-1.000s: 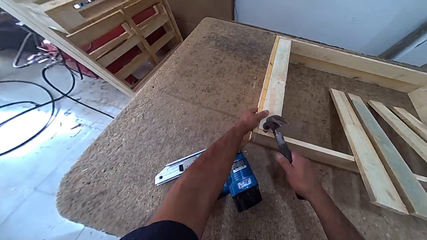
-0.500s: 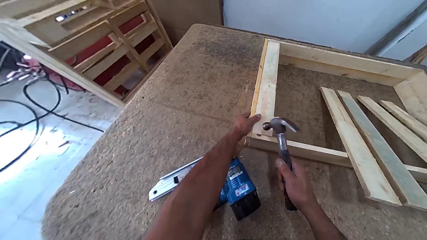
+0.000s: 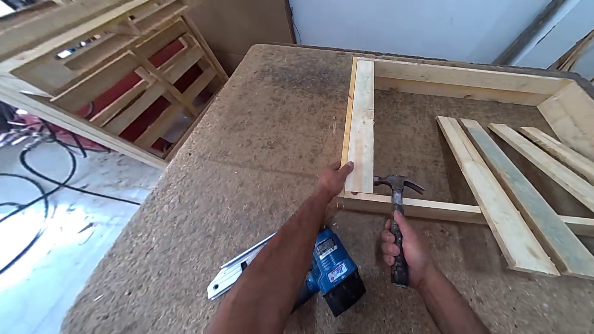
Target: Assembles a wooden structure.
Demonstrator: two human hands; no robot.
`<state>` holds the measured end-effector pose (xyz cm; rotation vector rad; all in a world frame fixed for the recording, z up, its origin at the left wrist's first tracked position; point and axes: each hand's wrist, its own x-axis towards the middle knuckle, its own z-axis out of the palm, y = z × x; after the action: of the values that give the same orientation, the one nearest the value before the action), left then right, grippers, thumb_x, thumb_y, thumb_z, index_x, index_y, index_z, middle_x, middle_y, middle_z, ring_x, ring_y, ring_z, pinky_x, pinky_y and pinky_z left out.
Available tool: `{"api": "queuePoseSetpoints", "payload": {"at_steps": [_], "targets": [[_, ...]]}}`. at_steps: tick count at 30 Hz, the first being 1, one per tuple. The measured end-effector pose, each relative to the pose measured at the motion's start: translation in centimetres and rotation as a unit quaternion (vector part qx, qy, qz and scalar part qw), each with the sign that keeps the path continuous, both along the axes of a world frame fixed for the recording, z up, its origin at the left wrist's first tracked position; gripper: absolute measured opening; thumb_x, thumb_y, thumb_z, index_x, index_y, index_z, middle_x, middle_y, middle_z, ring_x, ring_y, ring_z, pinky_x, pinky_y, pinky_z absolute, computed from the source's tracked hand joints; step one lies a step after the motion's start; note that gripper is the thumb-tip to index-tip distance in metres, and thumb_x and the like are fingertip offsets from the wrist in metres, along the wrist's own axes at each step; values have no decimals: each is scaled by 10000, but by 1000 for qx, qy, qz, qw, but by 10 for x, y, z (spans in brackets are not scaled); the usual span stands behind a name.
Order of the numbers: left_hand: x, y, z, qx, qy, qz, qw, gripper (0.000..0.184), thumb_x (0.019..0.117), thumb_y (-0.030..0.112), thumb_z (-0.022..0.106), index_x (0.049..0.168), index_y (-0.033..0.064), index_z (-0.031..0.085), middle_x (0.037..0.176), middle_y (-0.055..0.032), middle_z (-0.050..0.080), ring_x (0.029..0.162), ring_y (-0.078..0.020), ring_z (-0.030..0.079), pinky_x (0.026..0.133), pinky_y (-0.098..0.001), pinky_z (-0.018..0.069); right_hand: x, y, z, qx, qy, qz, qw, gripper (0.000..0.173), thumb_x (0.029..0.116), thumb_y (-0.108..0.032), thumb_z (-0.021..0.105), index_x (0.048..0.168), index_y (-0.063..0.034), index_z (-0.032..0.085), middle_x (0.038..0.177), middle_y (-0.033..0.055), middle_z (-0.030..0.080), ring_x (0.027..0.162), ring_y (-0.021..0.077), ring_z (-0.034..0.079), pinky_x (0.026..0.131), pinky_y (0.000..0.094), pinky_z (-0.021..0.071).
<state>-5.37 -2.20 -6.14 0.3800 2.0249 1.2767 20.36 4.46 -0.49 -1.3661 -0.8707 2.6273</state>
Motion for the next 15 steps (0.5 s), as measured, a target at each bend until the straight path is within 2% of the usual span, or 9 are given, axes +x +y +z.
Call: {"api": "queuePoseSetpoints", "payload": {"at_steps": [1, 3, 5, 7, 9, 11, 15], "targets": [[0, 0, 0, 1, 1, -2, 1000, 501, 1006, 572, 559, 1249, 158, 704, 1065, -112, 750, 997, -262, 723, 907, -555, 566, 2, 4, 2, 30, -15, 25, 999, 498, 1102, -519, 303, 1023, -70, 502, 626, 20, 467, 417, 119, 479, 376, 280, 484], [0, 0, 0, 3, 3, -3, 1000, 505, 1006, 568, 562, 1254, 151, 702, 1070, -116, 749, 1003, -265, 722, 912, -558, 564, 12, 6, 9, 167, -50, 87, 981, 472, 1109, -468, 345, 1059, -41, 538, 643, 42, 494, 435, 144, 490, 400, 303, 500], [-1, 0, 0, 3, 6, -3, 1000, 510, 1005, 567, 565, 1260, 147, 701, 1075, -114, 748, 1006, -262, 720, 915, -556, 564, 24, 3, 12, 339, -73, 137, 928, 465, 1066, -482, 439, 1065, -41, 585, 650, 55, 559, 456, 185, 544, 430, 343, 528], [0, -1, 0, 2, 6, -1, 1000, 512, 999, 577, 567, 1257, 158, 706, 1068, -102, 753, 999, -252, 724, 908, -549, 571, 32, 1, 8, 470, -114, 191, 854, 508, 1005, -579, 476, 1046, -96, 628, 640, 26, 595, 473, 187, 588, 455, 381, 555], [-1, -2, 0, 2, -1, -2, 1000, 516, 996, 581, 571, 1261, 158, 702, 1071, -103, 753, 1002, -254, 726, 910, -554, 572, 33, 3, 8, 516, -172, 270, 794, 538, 986, -637, 475, 1084, -132, 634, 691, 9, 603, 558, 173, 611, 542, 404, 561], [0, -1, 1, 1, -4, -3, 1000, 519, 996, 580, 572, 1277, 161, 696, 1084, -106, 752, 1014, -258, 725, 918, -558, 570, 32, 1, 13, 541, -208, 303, 757, 559, 979, -658, 476, 1105, -138, 641, 737, 6, 608, 643, 166, 619, 612, 411, 550], [0, -1, 4, -10, 14, -4, 1000, 508, 1006, 563, 563, 1243, 138, 708, 1071, -125, 745, 1010, -278, 716, 920, -574, 555, 32, -4, 15, 577, -217, 306, 725, 600, 978, -657, 471, 1110, -96, 638, 735, 18, 617, 658, 175, 633, 621, 416, 556]]}}
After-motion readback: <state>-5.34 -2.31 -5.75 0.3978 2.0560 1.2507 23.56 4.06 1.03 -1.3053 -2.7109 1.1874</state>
